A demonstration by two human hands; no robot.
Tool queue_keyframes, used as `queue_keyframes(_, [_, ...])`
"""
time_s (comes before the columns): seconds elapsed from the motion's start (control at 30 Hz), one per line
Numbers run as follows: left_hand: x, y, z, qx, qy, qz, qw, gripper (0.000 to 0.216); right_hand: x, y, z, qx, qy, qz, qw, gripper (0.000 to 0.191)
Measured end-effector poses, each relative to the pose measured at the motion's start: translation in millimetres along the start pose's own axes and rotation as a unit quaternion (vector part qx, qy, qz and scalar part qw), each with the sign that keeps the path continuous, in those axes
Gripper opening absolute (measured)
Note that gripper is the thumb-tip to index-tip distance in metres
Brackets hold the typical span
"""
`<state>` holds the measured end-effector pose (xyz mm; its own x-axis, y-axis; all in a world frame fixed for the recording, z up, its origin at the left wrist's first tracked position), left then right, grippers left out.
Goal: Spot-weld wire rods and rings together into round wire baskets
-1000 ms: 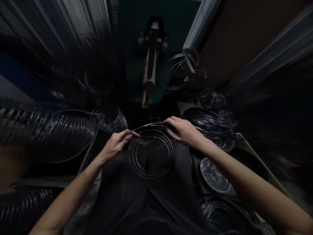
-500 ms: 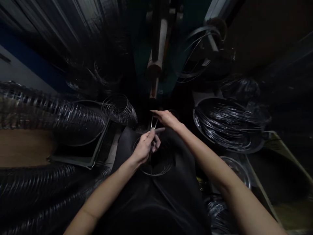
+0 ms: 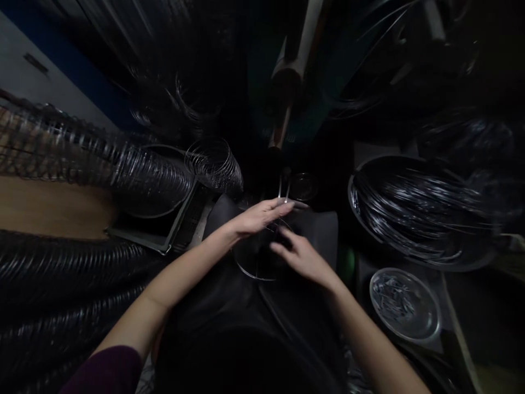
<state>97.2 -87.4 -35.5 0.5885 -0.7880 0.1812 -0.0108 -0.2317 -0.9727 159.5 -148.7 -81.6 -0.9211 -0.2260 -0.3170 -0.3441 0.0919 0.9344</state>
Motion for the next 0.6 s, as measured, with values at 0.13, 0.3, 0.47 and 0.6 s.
queue_keyframes(0.13, [-12,9,-3,0.006,-0.006,0.112,0.994,0.045,30,-3,-16,0.053,-0.014,0.090,0.994,0.028])
queue_keyframes(0.3, [-100,45,19,0.028,-0.140,0.095,0.985,0.059,13,18,-17,0.032,0.023,0.044,0.998,0.023])
queue_keyframes(0.47, [-73,65,103,0.067,0.049,0.094,0.992,0.057,1,27,-25,0.036,0.045,-0.009,0.998,0.023])
queue_keyframes(0.6, [-34,83,138,0.025,0.059,0.200,0.978,0.038,-6,12,-43,0.071,0.043,0.003,0.996,0.024])
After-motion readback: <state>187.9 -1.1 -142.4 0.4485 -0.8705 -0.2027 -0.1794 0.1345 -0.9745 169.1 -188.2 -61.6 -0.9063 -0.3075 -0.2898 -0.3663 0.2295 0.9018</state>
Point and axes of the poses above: each hand's wrist, its own z-axis towards the middle knuckle, its own x-axis out of the palm, y = z × x, the point moved 8 cm from there along z, towards the middle knuckle, and after that the axes turned 1 degree about y, right-handed, at the moved point
